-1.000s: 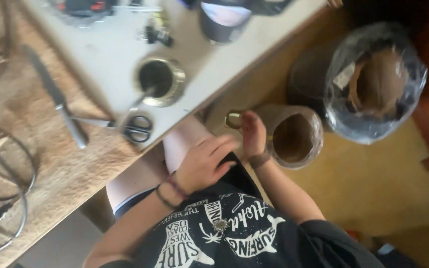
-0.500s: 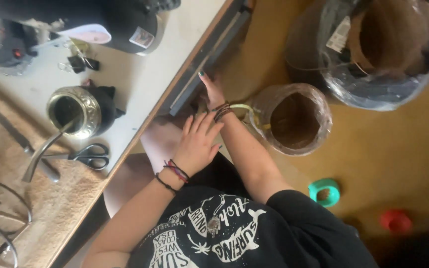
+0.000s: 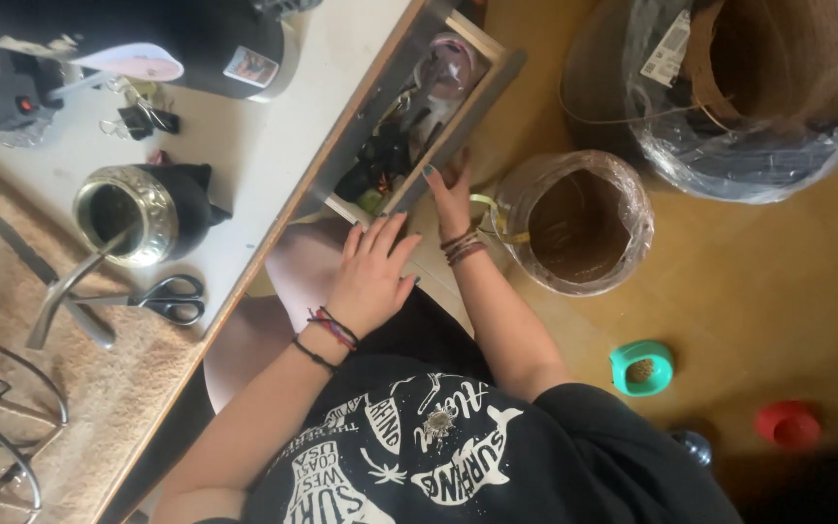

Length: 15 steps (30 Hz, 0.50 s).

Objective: Measuring, cutting, and wrapping cord around a metal lampshade frame to create a decorative cover.

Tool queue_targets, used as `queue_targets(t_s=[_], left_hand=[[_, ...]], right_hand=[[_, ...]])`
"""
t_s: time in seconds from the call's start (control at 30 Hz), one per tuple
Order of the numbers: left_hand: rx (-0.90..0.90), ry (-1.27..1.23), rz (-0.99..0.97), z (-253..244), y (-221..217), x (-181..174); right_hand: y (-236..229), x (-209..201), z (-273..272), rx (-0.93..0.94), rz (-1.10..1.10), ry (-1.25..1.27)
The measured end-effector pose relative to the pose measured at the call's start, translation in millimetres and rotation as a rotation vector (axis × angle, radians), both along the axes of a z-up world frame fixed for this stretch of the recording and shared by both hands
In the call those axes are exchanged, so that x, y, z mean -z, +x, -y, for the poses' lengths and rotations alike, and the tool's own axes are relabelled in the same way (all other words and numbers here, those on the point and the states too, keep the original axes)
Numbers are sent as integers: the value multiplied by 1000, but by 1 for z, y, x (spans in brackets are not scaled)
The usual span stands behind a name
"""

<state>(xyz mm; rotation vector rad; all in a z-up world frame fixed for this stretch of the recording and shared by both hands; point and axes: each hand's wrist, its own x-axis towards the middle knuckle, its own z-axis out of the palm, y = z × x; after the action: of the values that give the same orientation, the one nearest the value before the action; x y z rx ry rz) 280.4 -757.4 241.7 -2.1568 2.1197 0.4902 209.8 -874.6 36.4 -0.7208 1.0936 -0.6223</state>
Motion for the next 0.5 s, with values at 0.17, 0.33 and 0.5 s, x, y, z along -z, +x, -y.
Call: queue_targets(t_s=[0.17,0.33,0.5], left_hand=[[-9,58,-35,-5,-7,22],[-43,93,-60,0,-4,22],[-120,36,-97,3,15,22]], right_hand=[[-31,-27,4,-330,-775,-1037],[-28,-42,21,-726,-797,-1384],[-40,-43,26,-666,-833,-1583]])
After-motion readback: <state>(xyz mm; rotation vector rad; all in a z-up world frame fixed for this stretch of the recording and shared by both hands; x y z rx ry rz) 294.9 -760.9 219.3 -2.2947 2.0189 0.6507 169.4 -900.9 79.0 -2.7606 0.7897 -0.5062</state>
